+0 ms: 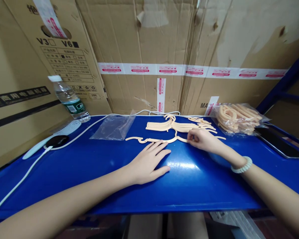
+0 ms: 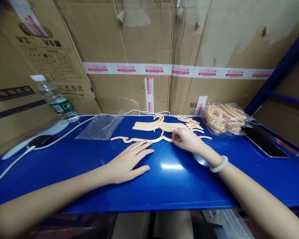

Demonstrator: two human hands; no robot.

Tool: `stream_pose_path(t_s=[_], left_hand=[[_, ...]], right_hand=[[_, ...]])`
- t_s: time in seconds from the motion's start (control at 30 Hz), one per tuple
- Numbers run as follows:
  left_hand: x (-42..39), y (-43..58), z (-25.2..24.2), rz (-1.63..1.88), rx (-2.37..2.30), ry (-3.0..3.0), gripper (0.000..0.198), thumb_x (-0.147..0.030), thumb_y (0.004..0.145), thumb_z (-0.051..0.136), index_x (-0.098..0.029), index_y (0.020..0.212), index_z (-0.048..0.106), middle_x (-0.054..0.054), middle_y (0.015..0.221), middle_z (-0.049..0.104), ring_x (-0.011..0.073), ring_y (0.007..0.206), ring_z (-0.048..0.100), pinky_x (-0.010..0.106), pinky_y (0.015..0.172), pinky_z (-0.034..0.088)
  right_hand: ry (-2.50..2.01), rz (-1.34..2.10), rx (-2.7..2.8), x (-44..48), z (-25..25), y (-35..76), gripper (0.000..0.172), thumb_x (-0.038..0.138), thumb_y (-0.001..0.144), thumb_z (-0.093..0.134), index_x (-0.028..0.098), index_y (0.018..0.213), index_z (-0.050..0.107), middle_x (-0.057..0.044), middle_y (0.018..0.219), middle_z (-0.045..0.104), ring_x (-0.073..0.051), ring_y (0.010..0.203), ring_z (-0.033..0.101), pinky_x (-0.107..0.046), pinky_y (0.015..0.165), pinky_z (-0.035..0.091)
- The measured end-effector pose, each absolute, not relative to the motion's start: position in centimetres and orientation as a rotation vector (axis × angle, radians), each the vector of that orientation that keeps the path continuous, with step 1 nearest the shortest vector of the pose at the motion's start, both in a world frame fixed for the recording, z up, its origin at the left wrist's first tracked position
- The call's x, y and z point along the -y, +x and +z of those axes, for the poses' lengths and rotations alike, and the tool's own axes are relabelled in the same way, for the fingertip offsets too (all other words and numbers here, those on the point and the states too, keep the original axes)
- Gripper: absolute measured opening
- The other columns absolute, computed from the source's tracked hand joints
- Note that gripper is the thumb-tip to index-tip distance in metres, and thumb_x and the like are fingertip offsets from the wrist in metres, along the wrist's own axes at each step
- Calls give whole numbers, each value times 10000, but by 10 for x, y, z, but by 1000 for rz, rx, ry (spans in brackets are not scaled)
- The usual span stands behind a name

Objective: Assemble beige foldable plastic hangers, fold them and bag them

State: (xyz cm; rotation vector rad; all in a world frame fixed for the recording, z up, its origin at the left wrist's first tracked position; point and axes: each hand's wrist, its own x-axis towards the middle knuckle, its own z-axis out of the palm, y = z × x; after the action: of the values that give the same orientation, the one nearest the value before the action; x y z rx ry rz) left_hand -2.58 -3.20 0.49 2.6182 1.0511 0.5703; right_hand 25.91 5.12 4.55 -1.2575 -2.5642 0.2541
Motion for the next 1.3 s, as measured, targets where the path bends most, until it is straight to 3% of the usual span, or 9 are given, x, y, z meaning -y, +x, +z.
stream_pose_path(t_s=[0.37, 0.6, 0.87, 1.13, 1.3], left_hand=[[30, -29, 2, 496, -1022, 2562, 611, -545, 968, 510, -270, 1509, 435, 110, 1643, 261, 350, 1534, 168, 564, 1233, 156], [29, -31, -1, 595, -969, 2524, 577, -470, 957, 580, -294, 1493, 459, 94, 1631, 299, 348, 1525, 208, 577, 1231, 168], [30, -31, 2, 546, -975, 2594, 527, -480, 996, 485, -251, 1471, 491, 114, 1598, 370, 310, 1514, 259, 531, 1238, 196], [30, -31, 2, 568, -970, 2586, 499, -453, 989, 512, -256, 1447, 517, 122, 1572, 413, 338, 1496, 289, 569, 1221, 211], [32, -31, 2, 594, -1000, 2648, 486, -444, 994, 502, -244, 1437, 521, 123, 1553, 436, 343, 1469, 327, 554, 1200, 273]], right_hand=[[-1341, 230, 2562, -52, 49, 262, 89, 258, 822, 648, 170, 825, 656, -47, 740, 665, -166, 622, 567, -264, 583, 377], [-1344, 113, 2431, -64, 65, 284, 146, 301, 836, 597, 183, 793, 670, -65, 780, 718, -192, 677, 632, -290, 639, 439], [-1557, -166, 2224, -74, 84, 320, 220, 349, 833, 562, 182, 752, 679, -84, 691, 709, -205, 614, 621, -316, 589, 418], [-1718, 117, 2582, -73, 90, 337, 135, 327, 694, 718, 214, 764, 740, -36, 726, 714, -191, 628, 634, -285, 562, 420], [-1834, 188, 2627, -70, 86, 329, 115, 325, 710, 730, 213, 737, 734, -41, 747, 709, -194, 634, 635, -286, 569, 413]])
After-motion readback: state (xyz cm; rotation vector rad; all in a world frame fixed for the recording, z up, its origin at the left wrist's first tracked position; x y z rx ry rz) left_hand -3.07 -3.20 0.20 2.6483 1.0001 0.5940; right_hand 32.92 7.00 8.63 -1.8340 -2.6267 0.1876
